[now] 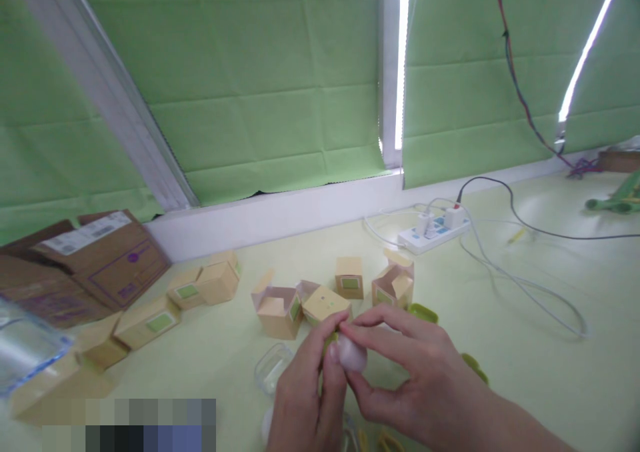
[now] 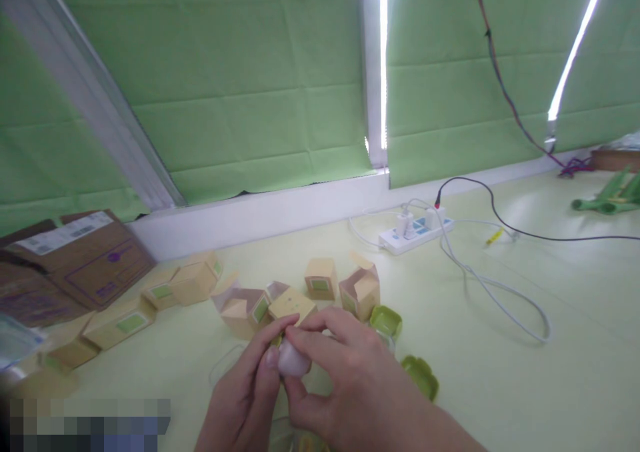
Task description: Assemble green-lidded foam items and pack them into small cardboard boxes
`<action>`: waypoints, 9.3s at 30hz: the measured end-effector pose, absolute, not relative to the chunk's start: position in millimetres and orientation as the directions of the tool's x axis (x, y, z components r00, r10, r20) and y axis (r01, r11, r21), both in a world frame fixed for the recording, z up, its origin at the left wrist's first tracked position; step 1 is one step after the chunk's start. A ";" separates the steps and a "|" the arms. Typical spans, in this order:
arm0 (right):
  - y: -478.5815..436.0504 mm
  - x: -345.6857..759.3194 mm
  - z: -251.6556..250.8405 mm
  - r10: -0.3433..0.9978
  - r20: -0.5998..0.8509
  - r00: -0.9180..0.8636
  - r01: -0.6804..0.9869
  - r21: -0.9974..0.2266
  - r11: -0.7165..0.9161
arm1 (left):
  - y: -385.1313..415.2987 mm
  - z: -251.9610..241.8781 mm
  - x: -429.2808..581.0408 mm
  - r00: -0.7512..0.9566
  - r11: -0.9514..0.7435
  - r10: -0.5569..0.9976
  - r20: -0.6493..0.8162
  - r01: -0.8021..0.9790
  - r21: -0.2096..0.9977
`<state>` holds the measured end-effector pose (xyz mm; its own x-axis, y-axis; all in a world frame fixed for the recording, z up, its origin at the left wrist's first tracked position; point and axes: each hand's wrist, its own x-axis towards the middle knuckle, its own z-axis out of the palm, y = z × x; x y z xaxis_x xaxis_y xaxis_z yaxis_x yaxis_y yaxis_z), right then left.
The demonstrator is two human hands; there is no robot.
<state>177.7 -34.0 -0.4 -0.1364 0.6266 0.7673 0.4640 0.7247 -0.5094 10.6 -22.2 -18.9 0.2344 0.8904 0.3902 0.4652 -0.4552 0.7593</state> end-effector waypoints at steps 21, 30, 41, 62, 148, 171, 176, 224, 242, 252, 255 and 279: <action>-26.9 196.1 -0.9 0.681 0.717 -0.150 0.385 -0.592 0.708 | -20.2 1.2 14.9 0.177 -0.105 0.973 0.151 -0.242 0.965; -15.5 224.5 1.9 0.752 0.659 0.005 0.618 -0.593 0.516 | -15.3 1.9 13.1 0.098 -0.056 0.988 0.116 -0.475 0.878; -21.3 234.2 11.9 0.898 0.308 -0.314 0.902 -0.198 0.384 | -12.4 4.7 13.3 0.031 -0.101 0.991 0.131 -0.471 0.876; -25.6 227.4 19.3 0.884 0.426 -0.193 0.396 -0.790 0.467 | -15.6 -5.3 15.9 0.139 -0.073 0.982 0.128 -0.347 0.935; -29.7 197.0 -4.4 0.891 0.279 -0.359 0.407 -0.812 0.419 | -16.0 -9.7 -1.2 0.198 -0.535 0.825 0.530 0.577 0.617; -23.1 197.8 -12.6 0.928 0.262 -0.266 0.002 -0.962 0.272 | -19.2 -5.1 3.1 0.324 -0.708 0.706 0.630 0.354 0.611; -22.0 198.2 -17.4 0.921 0.256 -0.295 -0.058 -0.967 0.250 | -18.0 -5.9 3.5 0.375 -0.770 0.617 0.691 0.470 0.432; -26.2 203.8 2.3 0.873 0.266 -0.410 0.671 -0.560 0.486 | -16.7 2.4 -0.2 0.123 -0.547 0.798 0.590 0.560 0.622; -19.9 223.5 7.8 0.883 0.365 -0.295 0.772 -0.454 0.446 | -4.7 -4.3 -13.4 0.185 -0.574 0.748 0.638 0.663 0.481; -1.5 239.5 -4.9 0.853 0.495 -0.166 0.760 -0.487 0.431 | -7.2 -15.5 -7.8 0.514 -0.717 0.640 0.572 0.666 0.204; 1.1 243.9 -7.3 0.857 0.492 -0.152 0.789 -0.462 0.405 | -6.0 -15.7 -8.8 0.572 -0.748 0.603 0.557 0.648 0.144; -8.4 239.8 10.5 0.742 0.640 0.200 0.377 -0.749 0.545 | 13.6 29.3 31.4 0.434 -0.606 0.783 0.445 0.692 0.392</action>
<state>239.8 -8.4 10.5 0.1996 0.7419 0.6401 0.3771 0.5448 -0.7490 31.4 13.6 29.3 0.4343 0.7831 0.4451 0.6921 -0.6063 0.3916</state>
